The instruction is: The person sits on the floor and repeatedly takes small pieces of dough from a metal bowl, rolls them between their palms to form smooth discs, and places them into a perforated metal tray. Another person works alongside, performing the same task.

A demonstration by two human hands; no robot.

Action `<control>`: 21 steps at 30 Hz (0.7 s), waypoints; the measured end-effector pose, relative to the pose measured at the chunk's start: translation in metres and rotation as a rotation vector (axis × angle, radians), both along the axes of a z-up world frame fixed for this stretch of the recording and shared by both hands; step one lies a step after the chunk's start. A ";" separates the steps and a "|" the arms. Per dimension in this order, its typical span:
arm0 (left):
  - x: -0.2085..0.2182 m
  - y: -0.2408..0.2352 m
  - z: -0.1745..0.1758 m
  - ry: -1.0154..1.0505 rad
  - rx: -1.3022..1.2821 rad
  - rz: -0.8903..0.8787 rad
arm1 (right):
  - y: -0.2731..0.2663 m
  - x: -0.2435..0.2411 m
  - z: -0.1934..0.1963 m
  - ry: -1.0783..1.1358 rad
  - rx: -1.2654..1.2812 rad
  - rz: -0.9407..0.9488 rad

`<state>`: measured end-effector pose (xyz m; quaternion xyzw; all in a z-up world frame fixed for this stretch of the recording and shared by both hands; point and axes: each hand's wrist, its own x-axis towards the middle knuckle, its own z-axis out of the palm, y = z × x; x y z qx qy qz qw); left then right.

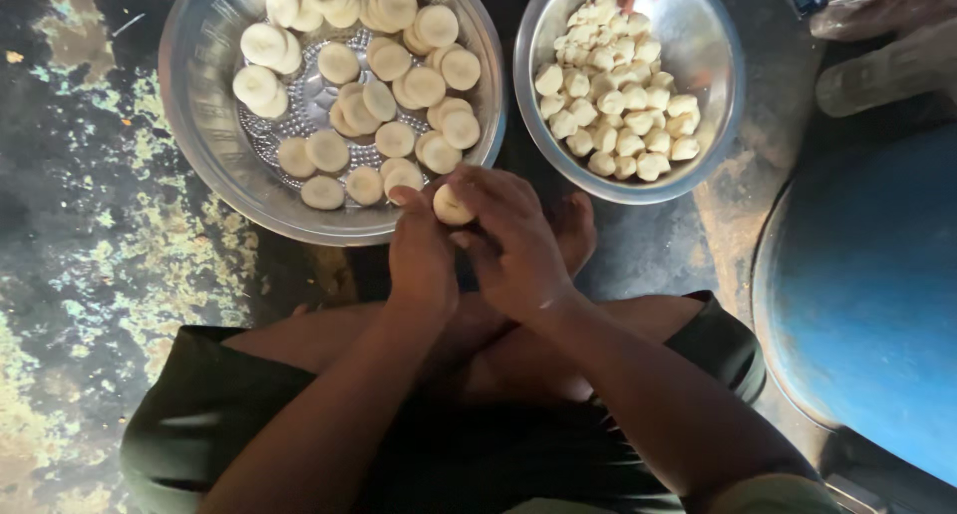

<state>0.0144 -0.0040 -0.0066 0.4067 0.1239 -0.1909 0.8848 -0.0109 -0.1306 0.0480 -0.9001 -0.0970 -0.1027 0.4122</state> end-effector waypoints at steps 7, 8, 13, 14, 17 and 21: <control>0.012 0.004 0.002 -0.110 0.083 0.113 | 0.013 0.008 0.016 0.131 0.290 -0.098; 0.013 0.006 -0.002 -0.074 0.059 0.149 | 0.018 0.003 0.013 0.169 0.278 -0.097; 0.029 0.018 -0.020 0.086 -0.015 0.297 | 0.040 -0.025 -0.003 0.223 0.400 0.066; 0.030 0.019 -0.021 0.095 -0.038 0.289 | 0.039 -0.028 -0.003 0.221 0.417 0.104; 0.029 0.021 -0.025 0.123 -0.147 0.224 | 0.031 -0.021 0.004 0.159 0.392 0.214; 0.012 0.009 -0.034 0.106 -0.462 -0.124 | 0.011 -0.003 0.021 0.035 0.364 0.238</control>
